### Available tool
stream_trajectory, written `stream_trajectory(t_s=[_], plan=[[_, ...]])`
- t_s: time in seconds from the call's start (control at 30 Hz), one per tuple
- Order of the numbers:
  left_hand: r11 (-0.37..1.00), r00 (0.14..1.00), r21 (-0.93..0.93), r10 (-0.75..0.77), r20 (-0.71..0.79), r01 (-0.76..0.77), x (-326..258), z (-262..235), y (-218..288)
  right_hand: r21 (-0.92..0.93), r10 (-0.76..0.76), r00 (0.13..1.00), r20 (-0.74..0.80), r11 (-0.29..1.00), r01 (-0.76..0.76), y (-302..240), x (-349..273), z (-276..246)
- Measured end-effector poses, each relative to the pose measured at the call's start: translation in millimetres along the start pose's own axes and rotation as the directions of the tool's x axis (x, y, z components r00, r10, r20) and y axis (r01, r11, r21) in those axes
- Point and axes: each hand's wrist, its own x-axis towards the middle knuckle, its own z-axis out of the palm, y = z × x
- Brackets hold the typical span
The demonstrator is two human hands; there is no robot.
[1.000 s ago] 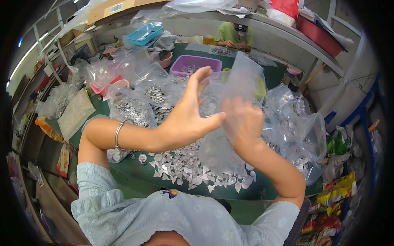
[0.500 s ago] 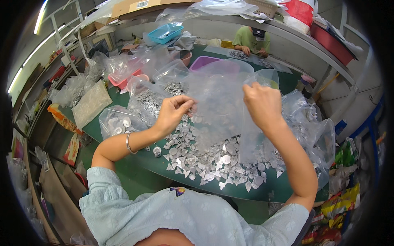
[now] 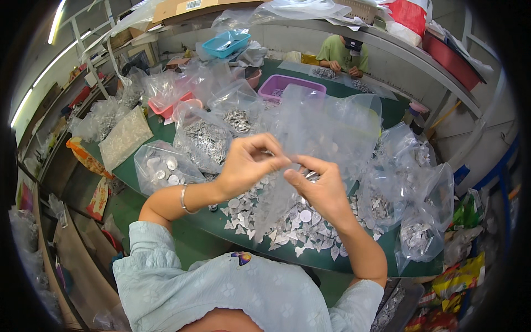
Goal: The person sorts through a large pile of silver metallic hardware components on a green table, picking up small handfuls to check them and then placing them into plastic bags.
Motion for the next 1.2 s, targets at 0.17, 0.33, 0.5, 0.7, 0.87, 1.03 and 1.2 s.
stream_trajectory(t_s=[0.17, 0.33, 0.5, 0.7, 0.87, 1.03, 1.2], plan=[[0.999, 0.992, 0.043, 0.018, 0.126, -0.024, 5.0, 10.8, -13.4, -0.160, -0.229, 0.966, -0.116, 0.965, 0.210, 3.8, -5.1, 4.5], [0.990, 0.983, 0.068, -0.128, 0.133, 0.120, 9.6, 9.5, -9.5, -0.182, -0.228, 0.934, -0.275, 0.966, 0.183, 21.2, -8.2, -17.7], [0.976, 0.943, 0.071, 0.216, -0.253, -0.204, 6.5, -23.4, -21.1, -0.693, -0.534, 0.697, -0.478, 0.717, 0.074, 71.8, -7.5, -76.4], [0.980, 0.996, 0.192, 0.071, -0.054, -0.059, -3.4, -0.1, -17.5, -0.858, -0.366, 0.845, -0.390, 0.477, -0.190, 84.4, -31.8, -73.3], [0.989, 0.986, 0.026, 0.149, -0.075, -0.147, -9.2, 38.1, -27.9, 0.746, 0.288, 0.957, 0.016, 0.634, -0.203, 55.7, -66.4, -20.5], [0.973, 0.976, 0.083, 0.213, 0.053, -0.217, -18.2, 73.9, -37.0, 0.979, 0.262, 0.957, 0.126, 0.122, -0.162, 95.2, -41.7, -0.7], [0.989, 0.980, 0.059, 0.124, 0.155, -0.134, -24.9, 68.1, -14.0, 0.957, 0.336, 0.924, -0.182, 0.278, 0.087, 60.7, 17.4, -29.9]])
